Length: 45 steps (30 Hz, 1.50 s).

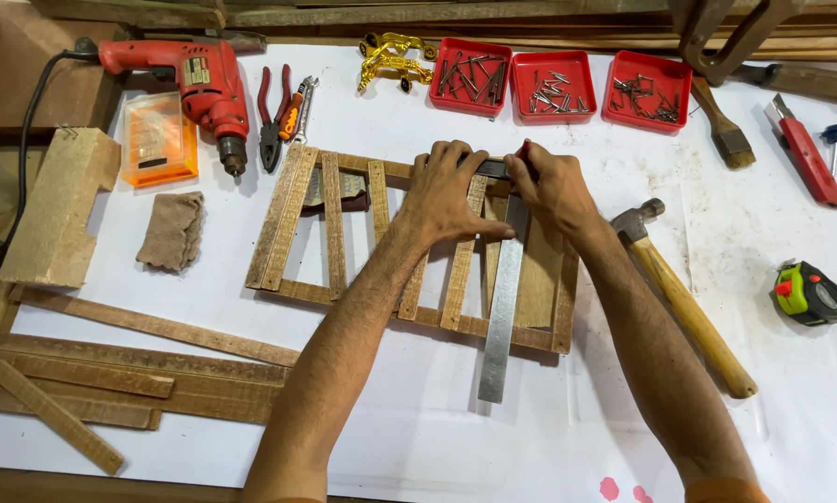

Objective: The person assembles a small wooden lattice frame on a workbench. They position wood strips, measure with a tape measure, mark lines with a pencil using a try square as a guide, and hammer nails into the joints, repositioning the frame between fastening steps.

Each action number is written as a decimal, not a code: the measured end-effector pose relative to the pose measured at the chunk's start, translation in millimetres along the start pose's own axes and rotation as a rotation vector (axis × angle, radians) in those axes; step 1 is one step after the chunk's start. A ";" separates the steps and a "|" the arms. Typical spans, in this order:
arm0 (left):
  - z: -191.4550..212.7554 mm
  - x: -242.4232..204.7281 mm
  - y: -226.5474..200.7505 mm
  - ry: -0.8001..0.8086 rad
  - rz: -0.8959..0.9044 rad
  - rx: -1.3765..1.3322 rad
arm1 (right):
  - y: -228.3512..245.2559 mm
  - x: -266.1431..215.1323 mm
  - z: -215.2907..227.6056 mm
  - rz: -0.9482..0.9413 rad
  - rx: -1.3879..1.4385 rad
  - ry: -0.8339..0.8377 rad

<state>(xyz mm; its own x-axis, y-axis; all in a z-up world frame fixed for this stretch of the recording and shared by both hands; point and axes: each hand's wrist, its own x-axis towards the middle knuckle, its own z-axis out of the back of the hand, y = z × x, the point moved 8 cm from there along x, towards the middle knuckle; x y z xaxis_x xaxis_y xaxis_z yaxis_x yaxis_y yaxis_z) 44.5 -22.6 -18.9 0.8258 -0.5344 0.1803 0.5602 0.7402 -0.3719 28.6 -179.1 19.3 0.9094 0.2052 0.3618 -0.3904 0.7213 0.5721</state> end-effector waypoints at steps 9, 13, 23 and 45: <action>3.0 -2.5 -3.0 -0.006 -0.006 -0.016 | 6.0 -5.2 -3.7 -0.061 0.022 0.070; 0.1 -3.0 -0.1 -0.005 -0.001 -0.009 | -3.0 -11.5 2.7 -0.193 0.159 0.076; 2.1 -4.4 -5.7 -0.005 -0.028 0.044 | 46.2 -60.3 23.0 0.159 -0.088 0.038; 19.1 -113.4 -69.8 0.157 -0.114 -0.020 | 59.8 -68.8 29.1 0.091 -0.097 0.141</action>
<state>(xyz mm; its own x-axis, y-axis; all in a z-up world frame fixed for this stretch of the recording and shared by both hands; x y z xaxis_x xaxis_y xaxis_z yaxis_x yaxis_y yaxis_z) -87.0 -5.8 4.1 0.7361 -0.6723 0.0786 0.6466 0.6641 -0.3753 -61.5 -169.3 50.0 0.8847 0.3581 0.2985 -0.4625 0.7547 0.4653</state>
